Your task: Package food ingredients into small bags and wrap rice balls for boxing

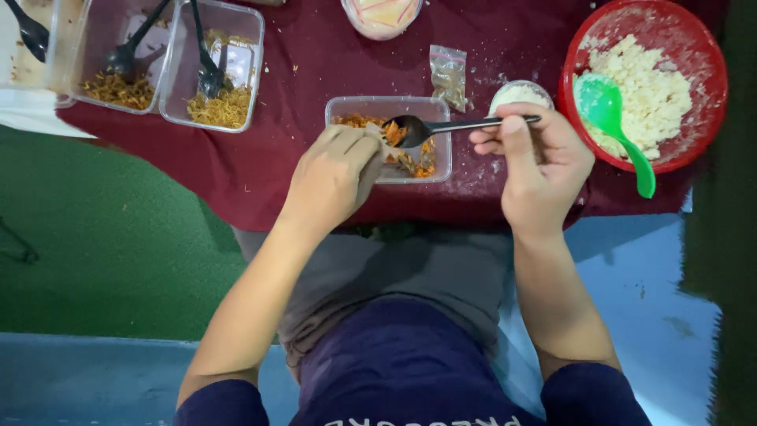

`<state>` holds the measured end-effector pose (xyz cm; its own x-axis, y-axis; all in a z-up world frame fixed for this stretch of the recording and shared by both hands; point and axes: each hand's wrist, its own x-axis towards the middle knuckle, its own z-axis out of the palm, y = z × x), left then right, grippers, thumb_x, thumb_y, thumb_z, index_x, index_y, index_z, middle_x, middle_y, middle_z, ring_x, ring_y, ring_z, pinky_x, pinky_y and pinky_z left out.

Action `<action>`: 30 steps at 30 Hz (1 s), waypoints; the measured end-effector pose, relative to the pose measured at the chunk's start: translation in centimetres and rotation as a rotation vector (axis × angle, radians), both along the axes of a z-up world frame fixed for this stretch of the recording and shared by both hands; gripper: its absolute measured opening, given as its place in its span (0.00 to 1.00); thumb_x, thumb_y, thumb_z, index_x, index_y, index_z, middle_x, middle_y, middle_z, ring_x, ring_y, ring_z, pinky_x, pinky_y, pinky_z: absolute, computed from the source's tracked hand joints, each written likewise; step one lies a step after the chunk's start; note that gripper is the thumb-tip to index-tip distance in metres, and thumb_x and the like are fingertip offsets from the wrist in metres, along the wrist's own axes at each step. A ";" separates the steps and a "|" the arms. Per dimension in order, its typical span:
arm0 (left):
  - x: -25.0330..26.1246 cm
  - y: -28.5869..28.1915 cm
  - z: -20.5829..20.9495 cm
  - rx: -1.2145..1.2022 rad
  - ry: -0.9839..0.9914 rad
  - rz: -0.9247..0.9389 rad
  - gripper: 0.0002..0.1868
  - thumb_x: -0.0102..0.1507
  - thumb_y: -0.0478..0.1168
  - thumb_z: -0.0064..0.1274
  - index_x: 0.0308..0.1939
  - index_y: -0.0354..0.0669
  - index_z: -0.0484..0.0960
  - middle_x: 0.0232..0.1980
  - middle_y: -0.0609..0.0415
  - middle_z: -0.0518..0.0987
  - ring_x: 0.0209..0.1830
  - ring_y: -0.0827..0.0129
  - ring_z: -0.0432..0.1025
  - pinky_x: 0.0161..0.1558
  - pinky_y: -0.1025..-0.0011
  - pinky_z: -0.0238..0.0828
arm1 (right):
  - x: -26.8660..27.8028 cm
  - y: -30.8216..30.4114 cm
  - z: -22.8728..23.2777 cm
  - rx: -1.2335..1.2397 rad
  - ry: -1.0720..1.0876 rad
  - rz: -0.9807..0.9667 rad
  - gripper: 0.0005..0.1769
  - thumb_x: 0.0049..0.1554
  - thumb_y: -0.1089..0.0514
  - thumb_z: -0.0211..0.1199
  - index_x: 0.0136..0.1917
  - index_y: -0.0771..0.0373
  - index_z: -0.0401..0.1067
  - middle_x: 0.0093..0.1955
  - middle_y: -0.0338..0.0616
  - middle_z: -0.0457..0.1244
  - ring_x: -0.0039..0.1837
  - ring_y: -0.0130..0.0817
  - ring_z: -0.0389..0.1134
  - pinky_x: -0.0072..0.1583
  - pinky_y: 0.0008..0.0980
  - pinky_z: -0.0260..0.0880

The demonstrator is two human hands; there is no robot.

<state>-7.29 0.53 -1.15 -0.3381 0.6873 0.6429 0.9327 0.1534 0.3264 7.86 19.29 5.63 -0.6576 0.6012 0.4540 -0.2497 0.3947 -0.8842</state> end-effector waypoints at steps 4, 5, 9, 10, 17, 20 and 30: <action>0.1 0.2 0.6 -0.036 -0.039 -0.006 0.06 0.61 0.35 0.61 0.41 0.42 0.82 0.38 0.48 0.80 0.44 0.53 0.78 0.48 0.61 0.76 | -0.3 -0.5 1.4 0.183 0.015 0.037 0.08 0.67 0.72 0.57 0.51 0.85 0.72 0.43 0.70 0.68 0.42 0.51 0.75 0.45 0.43 0.81; 0.0 0.3 0.0 -0.045 -0.054 0.006 0.06 0.62 0.36 0.61 0.42 0.42 0.81 0.39 0.48 0.80 0.43 0.53 0.78 0.47 0.61 0.76 | -0.4 -0.5 1.8 0.274 0.029 0.058 0.08 0.66 0.72 0.58 0.50 0.84 0.73 0.41 0.67 0.68 0.41 0.49 0.74 0.44 0.42 0.80; -0.2 0.4 -1.1 -0.073 -0.097 -0.003 0.07 0.63 0.37 0.62 0.43 0.43 0.81 0.40 0.48 0.82 0.43 0.52 0.79 0.46 0.61 0.77 | -0.3 -0.5 2.8 0.432 0.037 0.109 0.06 0.64 0.73 0.61 0.49 0.83 0.76 0.39 0.62 0.69 0.41 0.46 0.74 0.43 0.40 0.79; -0.2 0.3 -1.0 -0.072 -0.099 0.000 0.07 0.63 0.37 0.62 0.43 0.43 0.81 0.40 0.48 0.82 0.43 0.52 0.79 0.46 0.61 0.77 | -0.2 -0.5 3.0 0.432 0.037 0.113 0.06 0.64 0.73 0.61 0.49 0.83 0.76 0.39 0.62 0.69 0.41 0.46 0.74 0.43 0.40 0.79; -0.4 0.0 0.1 -0.112 -0.150 -0.019 0.08 0.63 0.36 0.61 0.42 0.44 0.77 0.36 0.47 0.80 0.39 0.49 0.78 0.40 0.56 0.77 | 0.2 -0.2 2.6 0.490 0.097 0.116 0.09 0.66 0.72 0.58 0.50 0.84 0.75 0.38 0.61 0.67 0.40 0.46 0.73 0.44 0.42 0.77; -0.5 -0.1 0.2 -0.151 -0.176 -0.022 0.09 0.62 0.36 0.62 0.42 0.47 0.76 0.36 0.49 0.80 0.39 0.50 0.79 0.39 0.56 0.78 | 0.0 -0.4 2.5 0.494 0.112 0.139 0.08 0.66 0.72 0.59 0.49 0.83 0.75 0.37 0.60 0.67 0.41 0.46 0.73 0.44 0.41 0.77; -0.4 0.4 -0.2 -0.199 -0.200 0.014 0.11 0.63 0.39 0.63 0.43 0.51 0.74 0.32 0.53 0.79 0.35 0.54 0.80 0.35 0.56 0.77 | 0.3 0.0 1.7 0.473 0.093 0.119 0.07 0.65 0.73 0.60 0.49 0.81 0.77 0.37 0.58 0.67 0.41 0.44 0.73 0.45 0.39 0.76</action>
<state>-7.68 0.98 -1.36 -0.4549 0.7879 0.4150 0.8501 0.2455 0.4658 8.13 19.25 7.32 -0.6531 0.2379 0.7189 -0.3870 0.7112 -0.5869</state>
